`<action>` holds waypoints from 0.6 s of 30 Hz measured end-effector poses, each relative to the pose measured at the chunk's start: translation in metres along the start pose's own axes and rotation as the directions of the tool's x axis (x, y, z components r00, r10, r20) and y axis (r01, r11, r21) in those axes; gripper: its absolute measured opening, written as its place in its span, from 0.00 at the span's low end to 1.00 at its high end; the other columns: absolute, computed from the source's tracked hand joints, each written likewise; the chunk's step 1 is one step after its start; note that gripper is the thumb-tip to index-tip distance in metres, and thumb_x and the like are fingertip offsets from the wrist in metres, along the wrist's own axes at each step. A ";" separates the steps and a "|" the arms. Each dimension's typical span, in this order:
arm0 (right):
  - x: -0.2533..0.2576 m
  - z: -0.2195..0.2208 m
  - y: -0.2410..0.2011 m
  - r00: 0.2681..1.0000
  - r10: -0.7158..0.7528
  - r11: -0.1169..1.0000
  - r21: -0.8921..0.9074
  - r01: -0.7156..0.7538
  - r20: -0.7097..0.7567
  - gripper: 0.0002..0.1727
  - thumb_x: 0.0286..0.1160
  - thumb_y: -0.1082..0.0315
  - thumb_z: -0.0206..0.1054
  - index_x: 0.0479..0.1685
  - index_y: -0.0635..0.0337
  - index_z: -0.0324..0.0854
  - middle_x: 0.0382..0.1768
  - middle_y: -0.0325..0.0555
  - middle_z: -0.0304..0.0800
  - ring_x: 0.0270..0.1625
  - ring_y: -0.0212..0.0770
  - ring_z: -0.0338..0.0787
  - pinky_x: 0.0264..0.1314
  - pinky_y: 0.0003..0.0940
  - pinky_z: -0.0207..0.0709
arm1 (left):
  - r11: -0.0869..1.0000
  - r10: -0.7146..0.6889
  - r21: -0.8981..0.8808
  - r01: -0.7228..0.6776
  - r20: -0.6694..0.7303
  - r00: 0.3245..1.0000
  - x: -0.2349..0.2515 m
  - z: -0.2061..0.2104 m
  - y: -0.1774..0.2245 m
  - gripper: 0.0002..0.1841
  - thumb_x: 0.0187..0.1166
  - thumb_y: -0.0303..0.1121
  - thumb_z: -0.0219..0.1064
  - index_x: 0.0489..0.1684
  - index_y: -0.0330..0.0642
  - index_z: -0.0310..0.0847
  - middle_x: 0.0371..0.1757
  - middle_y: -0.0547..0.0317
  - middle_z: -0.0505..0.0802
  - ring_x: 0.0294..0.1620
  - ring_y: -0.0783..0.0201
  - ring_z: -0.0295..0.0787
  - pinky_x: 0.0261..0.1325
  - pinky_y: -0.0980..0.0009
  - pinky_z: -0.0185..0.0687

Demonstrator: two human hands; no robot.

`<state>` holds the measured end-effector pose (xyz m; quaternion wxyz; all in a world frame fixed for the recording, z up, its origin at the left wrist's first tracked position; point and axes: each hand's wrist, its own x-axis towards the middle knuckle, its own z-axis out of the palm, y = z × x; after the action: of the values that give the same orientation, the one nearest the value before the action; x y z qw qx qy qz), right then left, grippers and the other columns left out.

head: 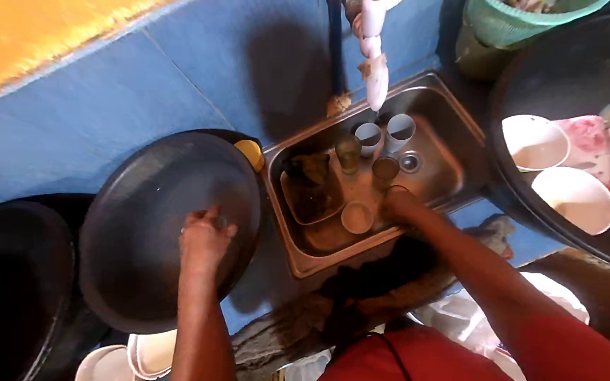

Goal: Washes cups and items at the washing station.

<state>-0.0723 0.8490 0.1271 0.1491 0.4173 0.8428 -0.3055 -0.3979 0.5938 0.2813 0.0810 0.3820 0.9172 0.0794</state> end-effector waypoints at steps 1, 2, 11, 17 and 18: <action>-0.004 -0.003 0.005 0.999 0.000 0.998 0.068 0.003 -0.050 0.18 0.78 0.57 0.71 0.46 0.66 0.92 0.50 0.67 0.92 0.60 0.70 0.89 0.63 0.75 0.75 | 1.000 0.031 -0.005 -0.031 0.000 1.000 -0.001 0.004 0.003 0.28 0.80 0.37 0.74 0.79 0.37 0.76 0.78 0.25 0.76 0.75 0.23 0.75 0.70 0.25 0.71; -0.008 -0.004 0.010 0.994 0.015 0.990 0.140 0.001 -0.109 0.21 0.80 0.52 0.70 0.47 0.66 0.91 0.49 0.67 0.92 0.59 0.69 0.89 0.63 0.74 0.76 | 0.997 0.072 -0.010 -0.073 -0.031 0.997 -0.005 0.007 0.012 0.27 0.83 0.37 0.70 0.78 0.33 0.76 0.81 0.25 0.74 0.79 0.24 0.71 0.75 0.27 0.69; -0.026 -0.015 -0.057 0.992 0.101 0.669 0.743 -0.013 -0.074 0.34 0.94 0.44 0.48 0.43 0.70 0.85 0.36 0.56 0.87 0.40 0.47 0.87 0.51 0.51 0.81 | 0.857 0.514 -0.242 -0.455 0.339 0.788 -0.032 0.100 0.170 0.51 0.66 0.53 0.83 0.93 0.48 0.60 0.90 0.38 0.67 0.88 0.37 0.64 0.85 0.39 0.63; 0.002 0.018 -0.079 0.995 0.098 0.538 0.840 -0.072 0.023 0.40 0.94 0.39 0.40 0.57 0.69 0.84 0.47 0.60 0.89 0.50 0.52 0.88 0.59 0.53 0.81 | 0.951 0.295 -0.082 -0.299 0.536 0.791 -0.013 0.109 0.156 0.53 0.65 0.44 0.83 0.96 0.57 0.52 0.66 0.32 0.86 0.66 0.32 0.85 0.64 0.32 0.79; 0.007 0.023 -0.078 0.997 0.077 0.659 0.750 -0.053 0.002 0.38 0.95 0.42 0.39 0.63 0.68 0.84 0.54 0.64 0.90 0.59 0.58 0.89 0.67 0.59 0.79 | 0.966 0.252 -0.089 -0.244 0.551 0.795 -0.012 0.109 0.145 0.51 0.65 0.45 0.83 0.94 0.57 0.56 0.66 0.33 0.88 0.65 0.32 0.86 0.65 0.31 0.79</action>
<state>-0.1381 0.8026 0.1366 -0.0373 0.4759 0.6292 -0.6134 -0.2672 0.6953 0.2060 0.3366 0.5046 0.7948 -0.0196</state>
